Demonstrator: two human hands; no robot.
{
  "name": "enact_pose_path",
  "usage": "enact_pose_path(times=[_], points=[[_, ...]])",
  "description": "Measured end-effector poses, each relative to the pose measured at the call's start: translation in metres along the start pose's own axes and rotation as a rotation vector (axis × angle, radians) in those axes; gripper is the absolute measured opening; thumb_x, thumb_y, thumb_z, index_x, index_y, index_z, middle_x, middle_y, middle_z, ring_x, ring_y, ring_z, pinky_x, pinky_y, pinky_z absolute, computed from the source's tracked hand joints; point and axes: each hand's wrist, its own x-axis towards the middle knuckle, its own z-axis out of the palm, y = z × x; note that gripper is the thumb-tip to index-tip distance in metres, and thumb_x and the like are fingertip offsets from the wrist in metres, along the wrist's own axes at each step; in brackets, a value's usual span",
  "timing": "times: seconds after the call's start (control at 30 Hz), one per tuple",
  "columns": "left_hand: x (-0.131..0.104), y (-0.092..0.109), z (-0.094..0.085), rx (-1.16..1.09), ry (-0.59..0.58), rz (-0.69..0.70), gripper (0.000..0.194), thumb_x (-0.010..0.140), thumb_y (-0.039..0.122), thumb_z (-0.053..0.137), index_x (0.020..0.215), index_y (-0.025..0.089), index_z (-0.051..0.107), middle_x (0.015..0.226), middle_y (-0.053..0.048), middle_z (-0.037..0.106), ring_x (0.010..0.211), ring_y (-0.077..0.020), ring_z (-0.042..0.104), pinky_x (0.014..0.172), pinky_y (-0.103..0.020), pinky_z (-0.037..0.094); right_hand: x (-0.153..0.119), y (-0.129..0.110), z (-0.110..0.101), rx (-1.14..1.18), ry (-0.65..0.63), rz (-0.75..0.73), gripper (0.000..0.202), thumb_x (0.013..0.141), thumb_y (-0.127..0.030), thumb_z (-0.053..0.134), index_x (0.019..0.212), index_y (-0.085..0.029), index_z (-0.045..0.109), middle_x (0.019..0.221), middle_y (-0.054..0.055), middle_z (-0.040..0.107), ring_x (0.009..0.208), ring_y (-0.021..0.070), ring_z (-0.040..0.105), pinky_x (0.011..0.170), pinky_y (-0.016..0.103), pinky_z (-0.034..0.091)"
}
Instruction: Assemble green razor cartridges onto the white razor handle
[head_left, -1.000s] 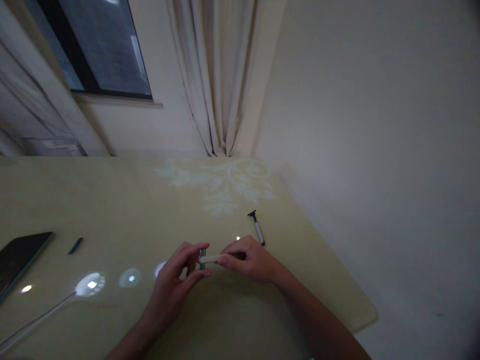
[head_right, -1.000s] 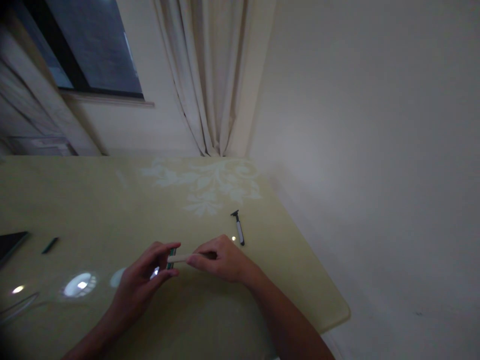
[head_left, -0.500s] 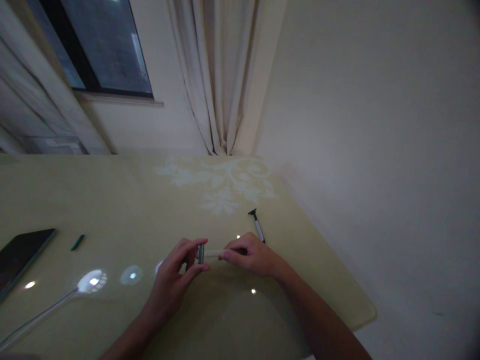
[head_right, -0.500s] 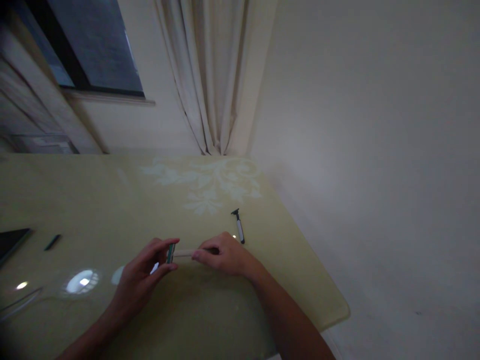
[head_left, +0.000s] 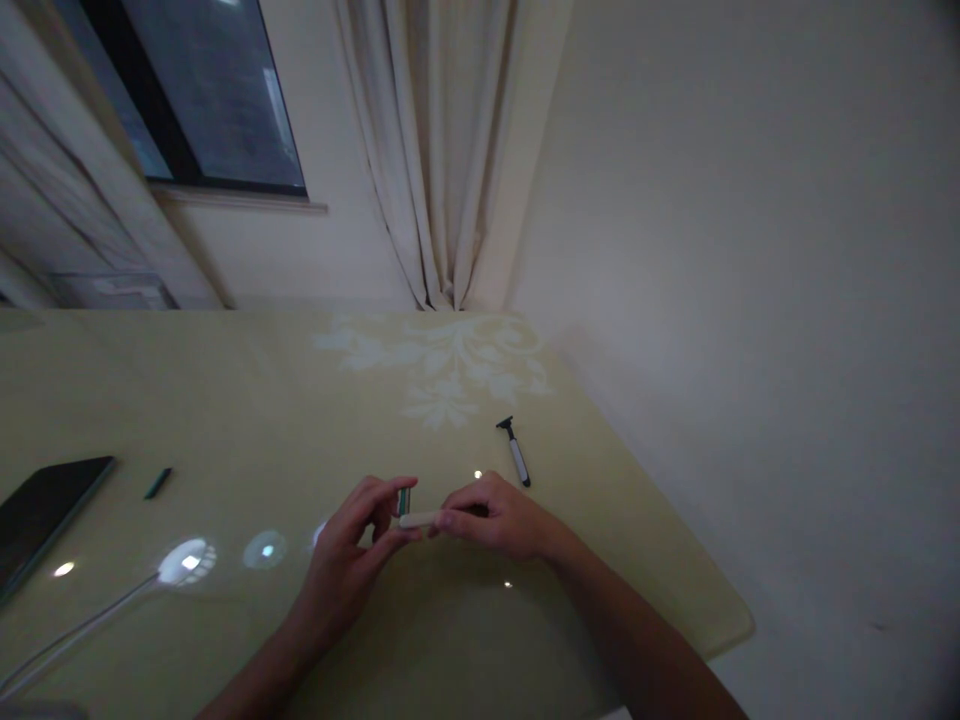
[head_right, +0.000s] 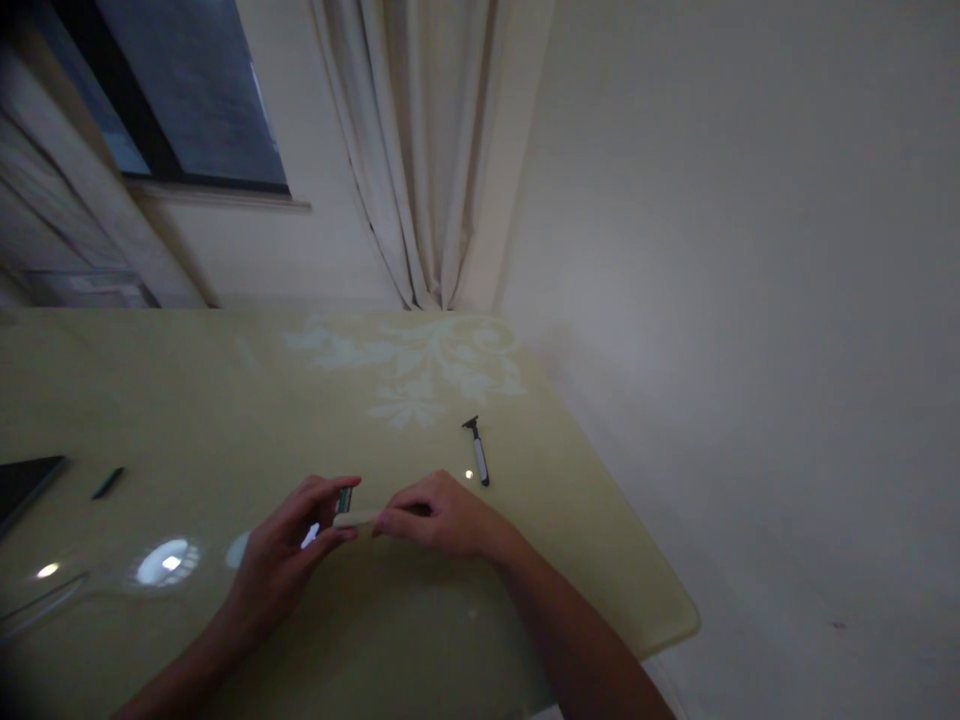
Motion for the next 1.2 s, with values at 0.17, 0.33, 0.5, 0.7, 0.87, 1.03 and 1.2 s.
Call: enact_pose_path(times=[0.17,0.33,0.5,0.7,0.87,1.03,1.2], points=[[0.0009,-0.0003,-0.0007,0.002,0.007,-0.004,0.035,0.089,0.026,0.077,0.123,0.031,0.076,0.079,0.004,0.056,0.067,-0.0129,0.057,0.065,-0.023,0.048,0.0002,0.0052,-0.0018,-0.062,0.021,0.045,0.042,0.102,-0.047,0.062,0.098,-0.013,0.086,0.06,-0.003,0.054,0.055,0.0093,0.04,0.054,0.024,0.028],[0.0014,0.0006,-0.0002,-0.006,0.001,-0.001,0.035,0.088,0.025,0.078,0.123,0.032,0.077,0.081,0.004,0.057,0.066,-0.0125,0.057,0.063,-0.022,0.048,0.0006,0.0036,0.0026,-0.019,0.0,0.039,0.042,0.102,-0.048,0.061,0.101,-0.015,0.086,0.059,-0.004,0.049,0.055,0.0094,0.039,0.053,0.024,0.027],[0.0018,-0.0018,-0.0004,0.006,0.007,-0.024,0.035,0.089,0.026,0.077,0.123,0.032,0.077,0.08,0.004,0.056,0.067,-0.0132,0.058,0.065,-0.023,0.048,0.0002,0.0024,-0.0006,-0.092,0.05,0.058,0.042,0.102,-0.046,0.06,0.097,-0.014,0.086,0.06,-0.003,0.055,0.056,0.01,0.043,0.054,0.024,0.029],[0.0009,-0.0061,0.0013,0.01,-0.018,-0.011,0.036,0.089,0.025,0.078,0.124,0.033,0.076,0.082,0.004,0.057,0.066,-0.0125,0.056,0.063,-0.022,0.046,0.0009,0.0011,0.0027,-0.048,-0.005,0.034,0.04,0.102,-0.045,0.06,0.098,-0.015,0.086,0.059,-0.004,0.049,0.056,0.0095,0.04,0.053,0.024,0.027],[0.0014,-0.0059,0.0007,0.003,0.004,-0.017,0.037,0.089,0.025,0.078,0.124,0.034,0.076,0.083,0.004,0.056,0.066,-0.0121,0.056,0.065,-0.022,0.048,0.0003,0.0011,-0.0009,-0.105,0.052,0.046,0.041,0.101,-0.044,0.06,0.093,-0.014,0.086,0.058,-0.003,0.052,0.055,0.0098,0.042,0.054,0.025,0.028],[0.0002,-0.0067,0.0019,0.024,-0.01,-0.016,0.036,0.088,0.026,0.079,0.124,0.032,0.076,0.082,0.003,0.057,0.067,-0.0132,0.055,0.063,-0.023,0.046,0.0012,0.0001,0.0041,-0.053,-0.003,0.038,0.044,0.103,-0.048,0.058,0.096,-0.015,0.086,0.059,-0.004,0.048,0.056,0.0099,0.04,0.054,0.024,0.027],[0.0004,-0.0081,0.002,0.022,-0.008,-0.02,0.036,0.089,0.026,0.078,0.124,0.033,0.076,0.082,0.003,0.056,0.067,-0.0131,0.055,0.065,-0.023,0.047,0.0001,0.0035,0.0001,-0.141,0.029,0.073,0.043,0.101,-0.046,0.059,0.089,-0.014,0.085,0.055,-0.005,0.047,0.053,0.0091,0.039,0.053,0.025,0.026]])
